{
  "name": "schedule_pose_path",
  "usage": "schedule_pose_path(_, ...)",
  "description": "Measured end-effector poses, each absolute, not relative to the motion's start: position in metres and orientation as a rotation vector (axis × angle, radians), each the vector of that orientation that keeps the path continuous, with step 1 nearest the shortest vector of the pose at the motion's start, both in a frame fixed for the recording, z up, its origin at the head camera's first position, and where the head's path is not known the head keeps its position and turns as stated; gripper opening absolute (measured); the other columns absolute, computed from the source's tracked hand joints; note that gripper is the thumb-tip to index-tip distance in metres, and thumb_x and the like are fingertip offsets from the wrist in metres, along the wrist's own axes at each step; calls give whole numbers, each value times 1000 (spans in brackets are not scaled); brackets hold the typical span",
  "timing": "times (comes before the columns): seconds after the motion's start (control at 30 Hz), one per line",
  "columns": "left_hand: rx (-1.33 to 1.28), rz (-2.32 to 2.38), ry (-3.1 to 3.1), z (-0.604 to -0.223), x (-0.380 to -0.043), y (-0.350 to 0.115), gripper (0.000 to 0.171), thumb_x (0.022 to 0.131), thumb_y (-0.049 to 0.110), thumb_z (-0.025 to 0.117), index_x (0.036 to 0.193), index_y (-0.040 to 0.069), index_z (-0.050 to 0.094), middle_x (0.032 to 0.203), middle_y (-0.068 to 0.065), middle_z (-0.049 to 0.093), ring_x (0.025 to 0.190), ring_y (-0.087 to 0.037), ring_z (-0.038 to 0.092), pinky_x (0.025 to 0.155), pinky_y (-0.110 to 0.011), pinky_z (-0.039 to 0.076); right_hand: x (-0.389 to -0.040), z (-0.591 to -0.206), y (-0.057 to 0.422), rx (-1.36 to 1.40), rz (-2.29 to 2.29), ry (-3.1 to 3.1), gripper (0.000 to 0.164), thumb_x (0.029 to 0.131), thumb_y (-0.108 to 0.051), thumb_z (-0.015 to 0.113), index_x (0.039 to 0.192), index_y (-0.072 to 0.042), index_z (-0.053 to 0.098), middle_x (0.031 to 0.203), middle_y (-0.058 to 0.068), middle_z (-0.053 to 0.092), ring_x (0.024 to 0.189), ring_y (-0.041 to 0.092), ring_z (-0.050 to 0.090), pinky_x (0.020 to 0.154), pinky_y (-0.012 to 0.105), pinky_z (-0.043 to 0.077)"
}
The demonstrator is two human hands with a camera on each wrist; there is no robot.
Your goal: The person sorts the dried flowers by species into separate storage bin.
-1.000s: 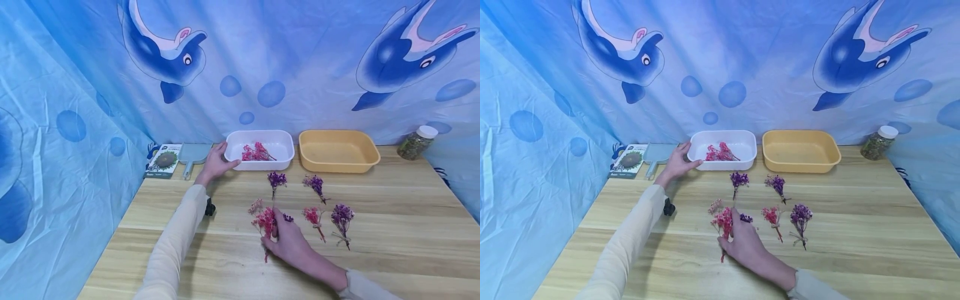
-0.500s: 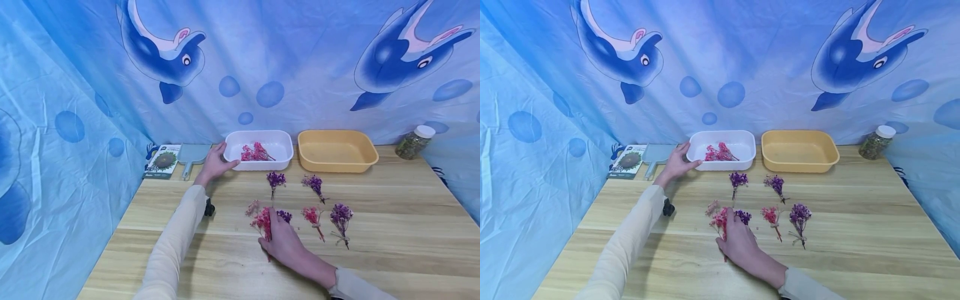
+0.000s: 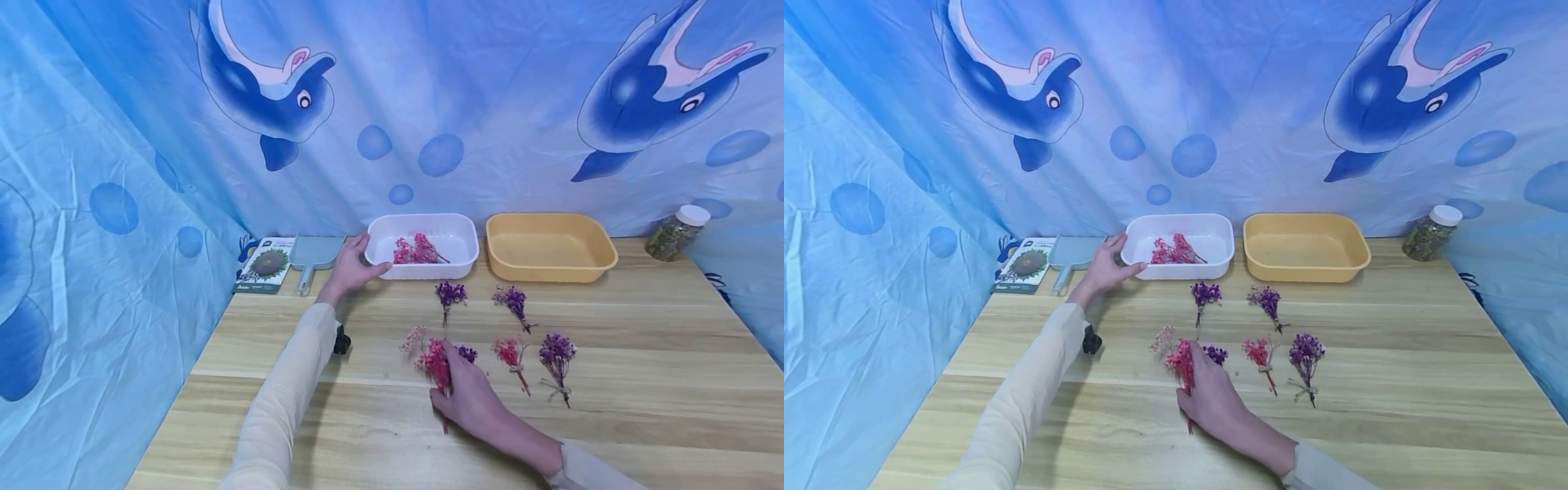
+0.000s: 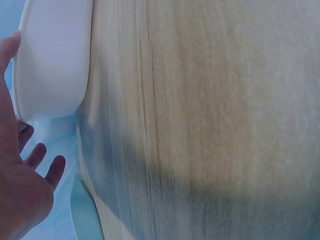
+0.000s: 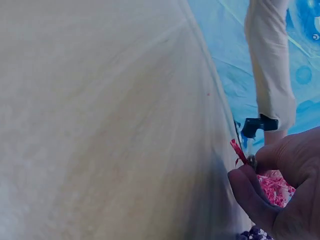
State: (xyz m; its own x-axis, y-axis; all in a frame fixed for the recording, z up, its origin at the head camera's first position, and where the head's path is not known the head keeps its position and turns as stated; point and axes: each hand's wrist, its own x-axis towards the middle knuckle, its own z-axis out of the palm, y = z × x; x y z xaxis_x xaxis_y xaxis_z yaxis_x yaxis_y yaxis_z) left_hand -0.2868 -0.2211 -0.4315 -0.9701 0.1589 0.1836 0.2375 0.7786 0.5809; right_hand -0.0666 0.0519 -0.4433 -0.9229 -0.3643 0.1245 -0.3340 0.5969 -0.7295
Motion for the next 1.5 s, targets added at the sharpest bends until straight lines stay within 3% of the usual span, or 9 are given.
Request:
schedule_pose_path(0.1, -312, -944, -2849, -432, -288, -221, 99, 83, 53, 76, 154, 1, 32, 161, -13, 29, 147, -33, 23, 119, -50, 18, -66, -437, 56, -618, -1302, 2718, 91, 75, 0, 82, 149, 11, 29, 75, -2, 55, 48, 5, 46, 39, 21, 46)
schedule_pose_path(0.33, -313, -929, -2853, -432, -288, -221, 98, 83, 52, 76, 154, 0, 32, 161, -14, 29, 147, -34, 23, 118, -51, 19, -70, -420, 66, -773, -1415, 2685, 87, 73, 7, 82, 147, 4, 36, 79, -2, 58, 57, 5, 52, 46, 20, 50)
schedule_pose_path(0.67, -313, -919, -2844, -430, -288, -220, 98, 83, 52, 76, 154, 0, 32, 160, -16, 30, 146, -35, 23, 118, -53, 19, -76, -398, 81, -753, -1465, 2565, 83, 79, 2, 79, 148, 7, 34, 91, 5, 59, 50, 4, 51, 40, 24, 49)
schedule_pose_path(0.93, -307, -920, -2849, -430, -288, -220, 98, 83, 53, 76, 154, 1, 32, 160, -15, 30, 146, -35, 24, 118, -52, 19, -85, -381, 92, -767, -1543, 2500, 85, 79, 1, 80, 149, 6, 33, 98, 10, 60, 54, 9, 57, 41, 27, 51)
schedule_pose_path(1.33, -323, -931, -2841, -435, -288, -222, 99, 82, 54, 75, 154, 1, 32, 160, -15, 30, 146, -36, 25, 117, -53, 21, -133, -358, 113, -823, -1581, 2507, 85, 80, 1, 80, 150, 2, 33, 99, 14, 57, 53, 16, 59, 38, 35, 52)
schedule_pose_path(1.5, -319, -927, -2839, -433, -287, -222, 99, 82, 54, 75, 154, 1, 32, 160, -16, 30, 145, -36, 25, 117, -54, 22, -159, -350, 120, -867, -1505, 2602, 85, 81, 2, 79, 151, 2, 31, 100, 14, 58, 53, 16, 57, 40, 32, 51)
